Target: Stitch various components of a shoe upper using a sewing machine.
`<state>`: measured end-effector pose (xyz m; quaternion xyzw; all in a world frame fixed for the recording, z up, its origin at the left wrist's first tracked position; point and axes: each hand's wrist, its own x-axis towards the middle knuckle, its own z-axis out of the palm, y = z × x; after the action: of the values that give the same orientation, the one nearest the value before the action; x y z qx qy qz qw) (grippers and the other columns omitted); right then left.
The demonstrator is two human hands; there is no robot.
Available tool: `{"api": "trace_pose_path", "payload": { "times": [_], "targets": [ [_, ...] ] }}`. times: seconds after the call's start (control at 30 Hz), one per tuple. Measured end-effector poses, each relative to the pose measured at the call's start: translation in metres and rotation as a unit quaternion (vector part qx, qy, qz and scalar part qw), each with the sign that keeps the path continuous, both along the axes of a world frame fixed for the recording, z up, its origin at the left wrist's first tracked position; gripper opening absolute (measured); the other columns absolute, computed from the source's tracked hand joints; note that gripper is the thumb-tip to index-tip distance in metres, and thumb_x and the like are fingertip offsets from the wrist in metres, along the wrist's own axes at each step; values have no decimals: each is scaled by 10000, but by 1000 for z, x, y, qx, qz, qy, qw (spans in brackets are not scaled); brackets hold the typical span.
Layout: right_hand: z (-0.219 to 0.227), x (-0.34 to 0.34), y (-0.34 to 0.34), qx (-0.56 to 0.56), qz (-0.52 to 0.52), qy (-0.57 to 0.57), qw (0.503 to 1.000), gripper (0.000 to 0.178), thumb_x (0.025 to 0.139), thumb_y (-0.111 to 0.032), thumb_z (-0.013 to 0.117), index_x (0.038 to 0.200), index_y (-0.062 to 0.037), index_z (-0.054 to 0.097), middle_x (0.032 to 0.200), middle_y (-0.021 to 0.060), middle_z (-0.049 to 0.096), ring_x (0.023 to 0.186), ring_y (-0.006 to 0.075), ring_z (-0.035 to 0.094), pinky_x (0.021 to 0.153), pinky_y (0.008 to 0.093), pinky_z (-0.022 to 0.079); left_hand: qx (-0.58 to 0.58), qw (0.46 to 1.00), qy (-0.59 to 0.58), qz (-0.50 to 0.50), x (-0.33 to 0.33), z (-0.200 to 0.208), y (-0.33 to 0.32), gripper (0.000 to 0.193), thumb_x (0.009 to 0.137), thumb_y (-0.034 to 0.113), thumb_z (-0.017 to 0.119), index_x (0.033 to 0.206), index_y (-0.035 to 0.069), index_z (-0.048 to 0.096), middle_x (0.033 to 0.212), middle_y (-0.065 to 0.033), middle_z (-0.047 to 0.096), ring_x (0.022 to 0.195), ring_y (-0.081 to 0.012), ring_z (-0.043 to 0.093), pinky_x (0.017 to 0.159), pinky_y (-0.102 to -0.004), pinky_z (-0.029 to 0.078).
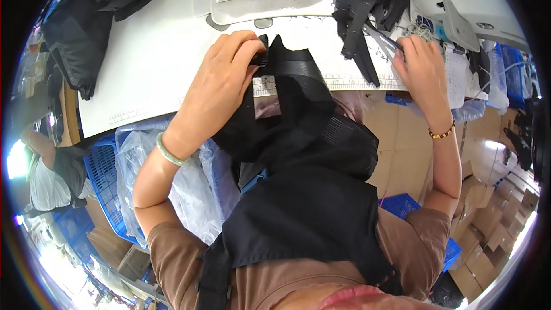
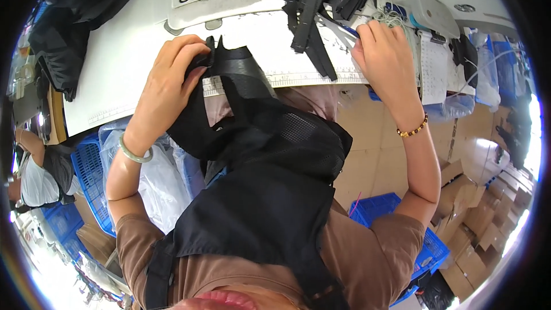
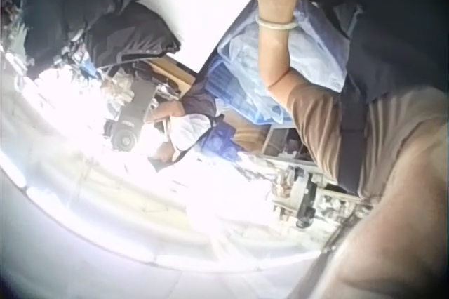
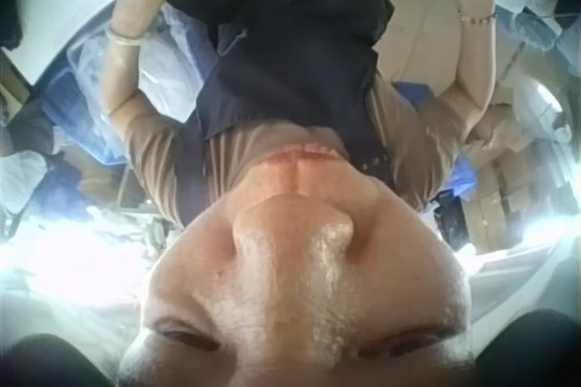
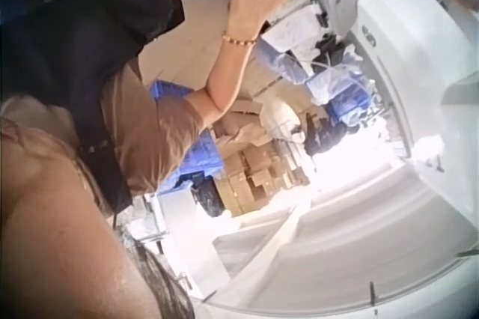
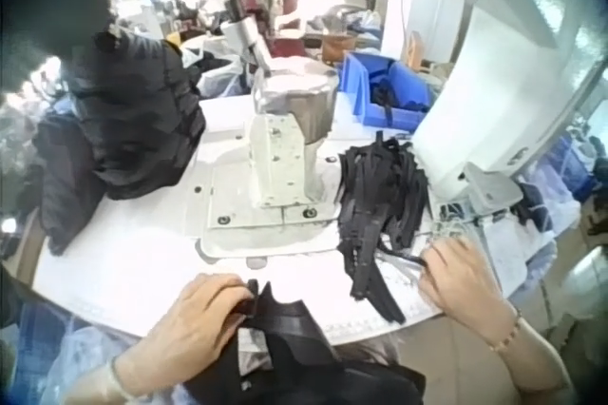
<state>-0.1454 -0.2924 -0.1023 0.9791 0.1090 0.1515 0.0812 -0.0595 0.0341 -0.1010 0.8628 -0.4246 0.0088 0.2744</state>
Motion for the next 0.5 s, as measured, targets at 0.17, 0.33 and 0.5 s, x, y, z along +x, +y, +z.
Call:
{"api": "trace_pose_path", "payload": {
  "times": [0.17,0.33,0.5],
  "targets": [
    [16,-10,-3,128,-73,61,987,165,771,-59,589,921,-25,531,843,116,529,743,312,558,659,396,449,45,995,70,-61,13,11,-2,390,797,-55,579,1169,62,557,1233,-83,525,1134,-294,516,936,-342,432],
    [35,-1,1,87,-64,141,984,279,818,-119,554,1090,-69,525,874,140,564,762,329,585,652,412,461,60,988,87,-113,28,7,-3,299,846,9,580,1143,48,569,1243,-55,540,1039,-267,561,861,-313,461],
    [51,-5,4,33,-12,192,981,384,830,-191,588,1195,-92,519,839,149,565,811,319,580,697,409,450,19,990,86,-107,29,0,5,253,829,37,617,1068,44,533,1142,-56,570,818,-206,565,700,-270,460]
  ]
}}
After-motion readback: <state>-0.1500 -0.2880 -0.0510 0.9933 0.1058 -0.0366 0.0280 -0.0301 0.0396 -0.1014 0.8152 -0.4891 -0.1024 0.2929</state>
